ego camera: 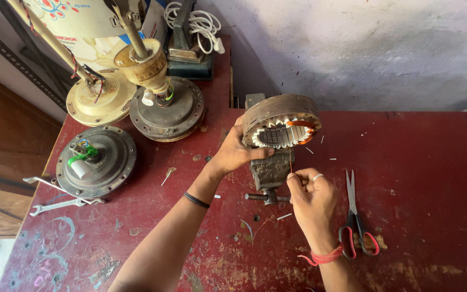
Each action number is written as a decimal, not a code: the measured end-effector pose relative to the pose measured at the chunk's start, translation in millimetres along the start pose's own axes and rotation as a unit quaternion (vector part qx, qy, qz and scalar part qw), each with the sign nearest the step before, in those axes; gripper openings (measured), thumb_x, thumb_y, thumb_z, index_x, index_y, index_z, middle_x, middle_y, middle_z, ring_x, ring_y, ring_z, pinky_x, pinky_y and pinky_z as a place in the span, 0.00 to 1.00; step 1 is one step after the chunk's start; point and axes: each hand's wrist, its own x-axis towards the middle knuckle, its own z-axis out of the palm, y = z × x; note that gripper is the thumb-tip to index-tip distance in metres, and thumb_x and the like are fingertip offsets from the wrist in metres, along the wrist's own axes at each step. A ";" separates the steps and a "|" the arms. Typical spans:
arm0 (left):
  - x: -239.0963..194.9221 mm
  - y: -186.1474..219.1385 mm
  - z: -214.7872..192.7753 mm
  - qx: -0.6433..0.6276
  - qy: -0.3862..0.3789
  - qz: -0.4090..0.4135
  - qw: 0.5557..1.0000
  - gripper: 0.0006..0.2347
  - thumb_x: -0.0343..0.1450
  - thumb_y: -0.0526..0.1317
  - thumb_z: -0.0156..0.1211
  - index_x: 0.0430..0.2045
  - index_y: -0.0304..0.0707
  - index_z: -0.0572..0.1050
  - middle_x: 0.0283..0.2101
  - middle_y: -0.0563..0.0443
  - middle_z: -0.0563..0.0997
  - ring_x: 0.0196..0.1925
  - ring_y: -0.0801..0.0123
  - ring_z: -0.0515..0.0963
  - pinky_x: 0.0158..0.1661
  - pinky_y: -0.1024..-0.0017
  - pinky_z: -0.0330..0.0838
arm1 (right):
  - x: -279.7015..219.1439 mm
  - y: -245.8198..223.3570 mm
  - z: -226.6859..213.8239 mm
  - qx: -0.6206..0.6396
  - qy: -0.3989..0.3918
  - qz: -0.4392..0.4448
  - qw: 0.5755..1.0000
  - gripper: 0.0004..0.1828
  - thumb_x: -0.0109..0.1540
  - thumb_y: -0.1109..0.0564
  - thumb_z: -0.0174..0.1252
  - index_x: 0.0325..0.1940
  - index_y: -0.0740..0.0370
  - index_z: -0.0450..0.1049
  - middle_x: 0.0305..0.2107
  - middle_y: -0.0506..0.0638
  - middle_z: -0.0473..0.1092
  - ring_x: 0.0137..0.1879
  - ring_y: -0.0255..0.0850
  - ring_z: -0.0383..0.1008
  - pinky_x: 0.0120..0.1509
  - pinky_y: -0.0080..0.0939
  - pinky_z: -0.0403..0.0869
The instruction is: The person winds copper wire into the slots of a motor stator held in a bench vise. They use their hands to guide the wire and a metal tool to press the wire into place. The person rotates the stator to access different slots and continues winding until the visible slots are filled.
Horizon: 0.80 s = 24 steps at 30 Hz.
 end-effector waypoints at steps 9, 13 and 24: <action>0.4 1.5 1.0 0.000 0.000 -0.007 1.000 0.29 0.60 0.38 0.77 0.56 0.31 0.73 0.63 0.47 0.63 0.67 0.58 0.68 0.67 0.62 0.67 | 12.0 9.1 -9.4 -0.024 -0.041 -0.004 0.999 0.05 0.61 0.60 0.62 0.32 0.66 0.79 0.15 0.46 0.72 0.20 0.28 0.64 0.24 0.29 0.59; 0.6 5.1 2.8 -0.032 -0.001 -0.014 0.999 0.30 0.60 0.36 0.76 0.58 0.31 0.72 0.63 0.48 0.64 0.66 0.60 0.70 0.66 0.62 0.68 | 21.5 10.7 -21.9 0.022 -0.072 0.003 0.997 0.06 0.61 0.60 0.65 0.40 0.66 0.77 0.25 0.47 0.75 0.28 0.31 0.72 0.32 0.30 0.70; -0.6 4.5 2.7 -0.017 0.002 -0.040 0.999 0.34 0.59 0.35 0.77 0.62 0.32 0.68 0.65 0.47 0.64 0.69 0.58 0.68 0.69 0.60 0.64 | 83.8 -18.5 7.0 0.287 -0.165 -0.064 0.941 0.37 0.51 0.63 0.72 0.62 0.63 0.65 0.54 0.49 0.70 0.62 0.40 0.70 0.72 0.46 0.68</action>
